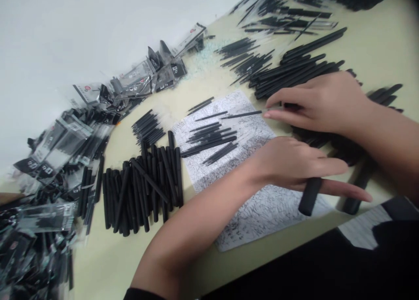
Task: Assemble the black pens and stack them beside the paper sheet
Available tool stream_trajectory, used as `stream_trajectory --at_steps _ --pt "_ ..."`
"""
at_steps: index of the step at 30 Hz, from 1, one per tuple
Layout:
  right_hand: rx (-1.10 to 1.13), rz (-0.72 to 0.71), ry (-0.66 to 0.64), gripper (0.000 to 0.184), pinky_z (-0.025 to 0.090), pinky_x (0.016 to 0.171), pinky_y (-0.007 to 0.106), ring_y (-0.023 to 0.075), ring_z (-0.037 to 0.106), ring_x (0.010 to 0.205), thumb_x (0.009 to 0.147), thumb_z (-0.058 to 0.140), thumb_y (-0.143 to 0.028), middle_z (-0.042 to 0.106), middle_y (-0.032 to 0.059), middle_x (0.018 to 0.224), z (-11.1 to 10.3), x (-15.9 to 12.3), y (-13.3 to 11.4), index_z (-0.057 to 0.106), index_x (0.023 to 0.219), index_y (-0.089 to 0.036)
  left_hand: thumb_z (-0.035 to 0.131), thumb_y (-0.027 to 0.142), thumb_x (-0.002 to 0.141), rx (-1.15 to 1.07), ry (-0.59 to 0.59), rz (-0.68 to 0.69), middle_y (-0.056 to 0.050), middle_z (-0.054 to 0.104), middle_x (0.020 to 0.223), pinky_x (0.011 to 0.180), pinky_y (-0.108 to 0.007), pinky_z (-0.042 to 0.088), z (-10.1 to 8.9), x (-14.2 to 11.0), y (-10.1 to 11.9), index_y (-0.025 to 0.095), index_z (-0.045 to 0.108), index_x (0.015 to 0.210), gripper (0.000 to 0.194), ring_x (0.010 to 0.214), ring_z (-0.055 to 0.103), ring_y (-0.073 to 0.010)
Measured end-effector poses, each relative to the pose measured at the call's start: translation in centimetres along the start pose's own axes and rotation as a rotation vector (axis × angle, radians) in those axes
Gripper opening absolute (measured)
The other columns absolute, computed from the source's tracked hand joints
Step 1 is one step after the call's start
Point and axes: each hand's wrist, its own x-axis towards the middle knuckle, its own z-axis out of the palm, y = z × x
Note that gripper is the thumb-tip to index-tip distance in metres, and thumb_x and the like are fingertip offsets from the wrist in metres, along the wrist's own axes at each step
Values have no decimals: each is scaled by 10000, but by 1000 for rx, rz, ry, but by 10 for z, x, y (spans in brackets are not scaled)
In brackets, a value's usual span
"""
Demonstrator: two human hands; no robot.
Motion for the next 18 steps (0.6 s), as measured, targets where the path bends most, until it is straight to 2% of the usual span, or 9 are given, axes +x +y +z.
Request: stream_trajectory --at_steps 3,7,12,18 --pt "4 -26 -20 399 242 463 248 104 539 536 954 418 -490 700 -17 684 2 -1 1 693 826 -230 340 708 888 -4 -17 -19 -20 571 622 563 -287 272 -1 1 1 180 626 652 644 640 588 -157" --pt "64 -43 -15 340 257 477 247 111 584 609 951 432 -442 717 -12 741 -1 0 1 689 872 -235 335 690 902 1 8 -20 -19 577 637 577 -288 284 -1 0 1 183 638 674 633 649 583 -154" --pt "135 -78 -151 300 271 505 263 121 579 630 932 476 -442 732 -3 795 -4 1 0 695 907 -238 272 698 913 -19 -15 -4 -22 564 638 581 -283 305 0 0 -1 180 639 692 672 660 588 -149" --pt "148 -132 -182 321 269 527 281 126 560 635 930 486 -472 728 13 847 -2 0 1 691 910 -225 227 648 949 17 -27 59 -23 554 626 577 -274 327 -1 0 -2 176 634 682 679 642 582 -144"
